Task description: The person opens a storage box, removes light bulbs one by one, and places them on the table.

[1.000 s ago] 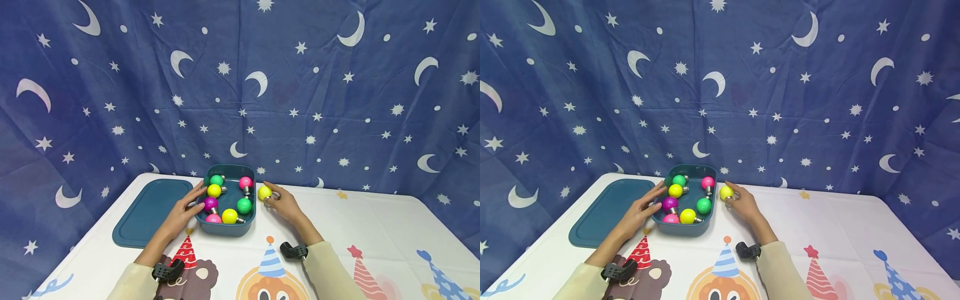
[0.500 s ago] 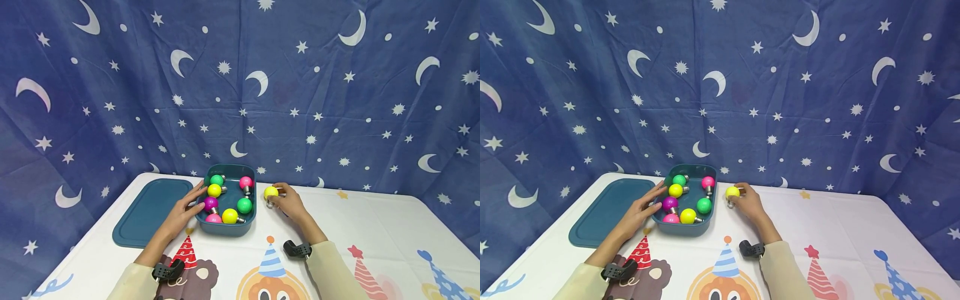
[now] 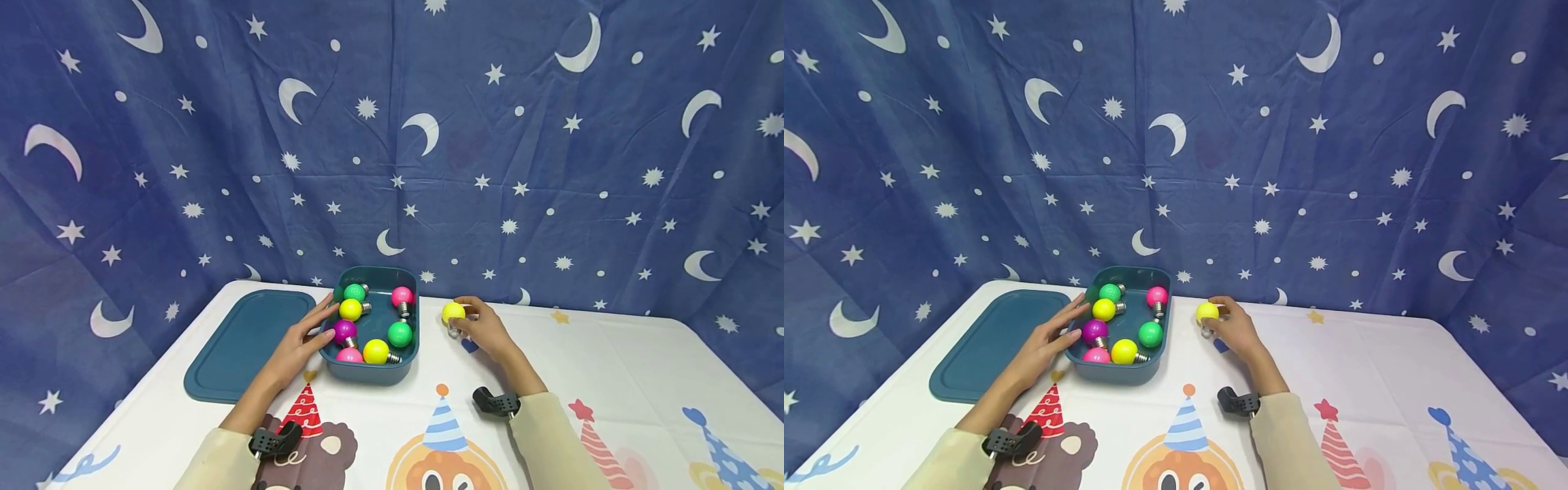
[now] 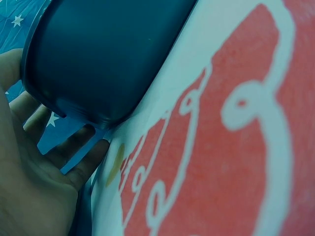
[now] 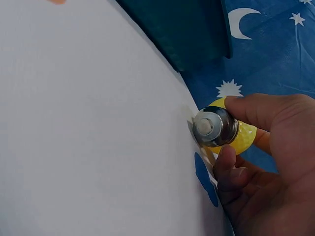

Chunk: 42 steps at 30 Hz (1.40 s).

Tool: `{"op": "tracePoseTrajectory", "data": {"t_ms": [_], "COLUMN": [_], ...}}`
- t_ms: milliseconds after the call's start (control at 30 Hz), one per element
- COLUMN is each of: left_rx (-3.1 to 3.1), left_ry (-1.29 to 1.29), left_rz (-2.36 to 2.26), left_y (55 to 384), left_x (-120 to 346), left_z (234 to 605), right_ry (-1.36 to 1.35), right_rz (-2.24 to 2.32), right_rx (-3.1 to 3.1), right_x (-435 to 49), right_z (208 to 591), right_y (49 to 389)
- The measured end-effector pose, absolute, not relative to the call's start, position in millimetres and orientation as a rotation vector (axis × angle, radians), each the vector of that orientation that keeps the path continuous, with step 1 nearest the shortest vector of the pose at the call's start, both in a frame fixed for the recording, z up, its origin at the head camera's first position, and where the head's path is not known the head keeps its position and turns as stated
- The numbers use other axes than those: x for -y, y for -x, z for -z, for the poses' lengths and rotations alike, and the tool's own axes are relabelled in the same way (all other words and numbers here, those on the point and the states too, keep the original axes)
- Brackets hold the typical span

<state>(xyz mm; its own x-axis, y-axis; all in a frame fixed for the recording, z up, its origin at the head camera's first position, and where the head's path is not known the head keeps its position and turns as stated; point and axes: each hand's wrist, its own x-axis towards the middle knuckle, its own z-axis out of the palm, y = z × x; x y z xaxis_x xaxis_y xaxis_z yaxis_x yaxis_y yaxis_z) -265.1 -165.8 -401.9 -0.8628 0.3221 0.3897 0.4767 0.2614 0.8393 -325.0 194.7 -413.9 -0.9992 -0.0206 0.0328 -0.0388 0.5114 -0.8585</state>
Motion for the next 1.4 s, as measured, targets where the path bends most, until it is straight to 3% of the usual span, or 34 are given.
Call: {"op": "tracePoseTrajectory", "data": {"t_ms": [233,1133,1400], "left_rx": [2.401,2.384,2.368], "left_ry": [0.750,0.766,0.766], "left_rz": [1.652,1.671,1.677], "left_y": [254,255,269], "left_x": [163,162,167], "left_z": [387,388,406], "right_ry": [-0.057,-0.128,-0.134], "right_rz": [-1.466,-1.429,-1.434], "right_rx": [2.750,2.729,2.739], "right_x": [-193,-195,-194], "right_z": [414,417,417], "right_y": [328,328,328]}}
